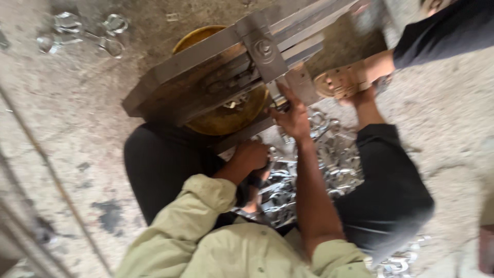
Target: The person sits on the floor and operates a manual press machine to shape metal pieces. They repeatedly pick up metal strips, place them into the press, and operate the lever to form the metal into hooks, which are then dropped into a pile.
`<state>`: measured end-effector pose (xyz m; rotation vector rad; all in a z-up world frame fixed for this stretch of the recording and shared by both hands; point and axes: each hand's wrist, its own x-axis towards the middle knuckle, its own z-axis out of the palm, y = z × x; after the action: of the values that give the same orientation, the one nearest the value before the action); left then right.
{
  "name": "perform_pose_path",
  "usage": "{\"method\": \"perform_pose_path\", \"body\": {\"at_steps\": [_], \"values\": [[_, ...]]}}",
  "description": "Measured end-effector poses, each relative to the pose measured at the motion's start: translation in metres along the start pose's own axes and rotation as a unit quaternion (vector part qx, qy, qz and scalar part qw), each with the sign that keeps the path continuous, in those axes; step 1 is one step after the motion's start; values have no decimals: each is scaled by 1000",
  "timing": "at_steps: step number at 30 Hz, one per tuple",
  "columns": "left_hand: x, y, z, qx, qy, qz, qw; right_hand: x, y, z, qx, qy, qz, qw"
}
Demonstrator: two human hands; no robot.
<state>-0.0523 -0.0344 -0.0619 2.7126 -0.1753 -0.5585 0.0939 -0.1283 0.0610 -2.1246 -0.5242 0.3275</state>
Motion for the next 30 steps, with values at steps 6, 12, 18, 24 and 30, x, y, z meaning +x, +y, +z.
{"method": "perform_pose_path", "body": {"at_steps": [6,12,18,24,30], "values": [[-25,10,30,2,-14,15,1000,3,10,5,32,-31,12,999],[-11,42,-5,13,-7,24,1000,4,4,6,51,-17,7,999],[-7,38,-23,31,1,21,999,1,8,4,40,-7,26,999],[-12,36,-29,39,-5,21,999,1,22,1,83,41,46,995],[-12,33,-18,36,5,16,999,31,49,-16,-4,132,-15,991]]}}
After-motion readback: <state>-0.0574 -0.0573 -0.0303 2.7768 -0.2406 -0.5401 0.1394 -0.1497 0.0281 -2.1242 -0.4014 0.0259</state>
